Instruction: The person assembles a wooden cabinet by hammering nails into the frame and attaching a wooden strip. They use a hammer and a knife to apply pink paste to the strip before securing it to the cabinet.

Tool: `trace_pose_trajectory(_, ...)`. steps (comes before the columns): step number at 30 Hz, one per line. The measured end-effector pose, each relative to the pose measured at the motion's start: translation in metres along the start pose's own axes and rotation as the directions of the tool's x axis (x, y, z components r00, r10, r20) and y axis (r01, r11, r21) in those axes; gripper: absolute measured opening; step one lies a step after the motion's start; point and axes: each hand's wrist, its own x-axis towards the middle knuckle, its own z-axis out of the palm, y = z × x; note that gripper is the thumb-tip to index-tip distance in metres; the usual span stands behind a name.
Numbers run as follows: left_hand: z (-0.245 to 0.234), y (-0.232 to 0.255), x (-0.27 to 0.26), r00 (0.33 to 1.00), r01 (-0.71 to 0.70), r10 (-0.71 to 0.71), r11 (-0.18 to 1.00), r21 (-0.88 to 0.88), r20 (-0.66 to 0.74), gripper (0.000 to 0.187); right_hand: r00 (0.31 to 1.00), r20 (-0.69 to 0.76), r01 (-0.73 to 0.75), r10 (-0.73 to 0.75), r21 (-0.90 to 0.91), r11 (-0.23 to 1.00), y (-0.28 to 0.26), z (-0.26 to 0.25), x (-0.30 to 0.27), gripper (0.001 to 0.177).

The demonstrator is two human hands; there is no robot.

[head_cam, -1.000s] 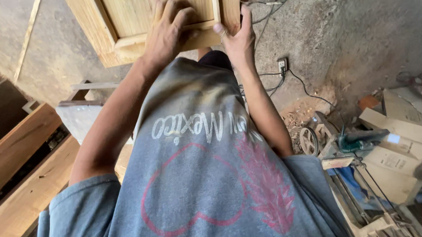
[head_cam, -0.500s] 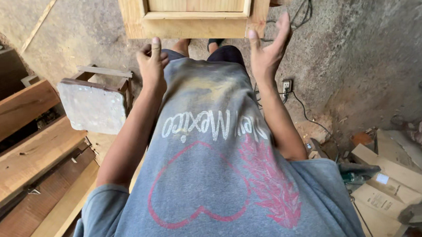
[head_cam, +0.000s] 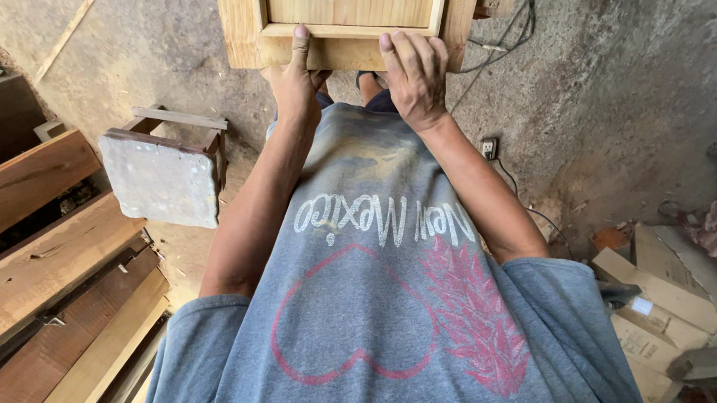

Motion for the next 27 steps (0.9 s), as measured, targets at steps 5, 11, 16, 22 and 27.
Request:
trace_pose_trajectory(5, 0.004, -0.013, 0.001, 0.993, -0.016, 0.025, 0.997, 0.074, -0.118, 0.08, 0.999, 0.053, -0.007, 0.009, -0.034, 0.999, 0.001, 0.001, 0.0, 0.045)
trace_pose_trajectory(11, -0.027, -0.001, 0.0, 0.991, 0.102, -0.11, 0.988, 0.115, 0.071, 0.056, 0.985, -0.027, -0.167, 0.169, 0.071, 0.983, -0.005, -0.015, -0.012, 0.075)
trace_pose_trajectory(16, -0.064, 0.04, -0.034, 0.843, -0.538, 0.386, 0.576, 0.616, 0.375, 0.024, 0.619, -0.023, -0.726, 0.785, 0.364, 0.583, -0.009, -0.02, -0.042, 0.1)
trace_pose_trajectory(22, -0.016, 0.091, 0.007, 0.415, -0.887, 0.401, -0.019, 0.461, 0.816, 0.031, 0.282, 0.261, -0.779, 0.923, 0.624, 0.062, -0.008, 0.021, -0.037, 0.111)
trace_pose_trajectory(27, 0.03, 0.095, 0.048, 0.215, -0.952, 0.242, -0.166, 0.259, 0.946, 0.053, 0.238, 0.196, -0.767, 0.951, 0.639, 0.061, -0.004, 0.036, -0.022, 0.112)
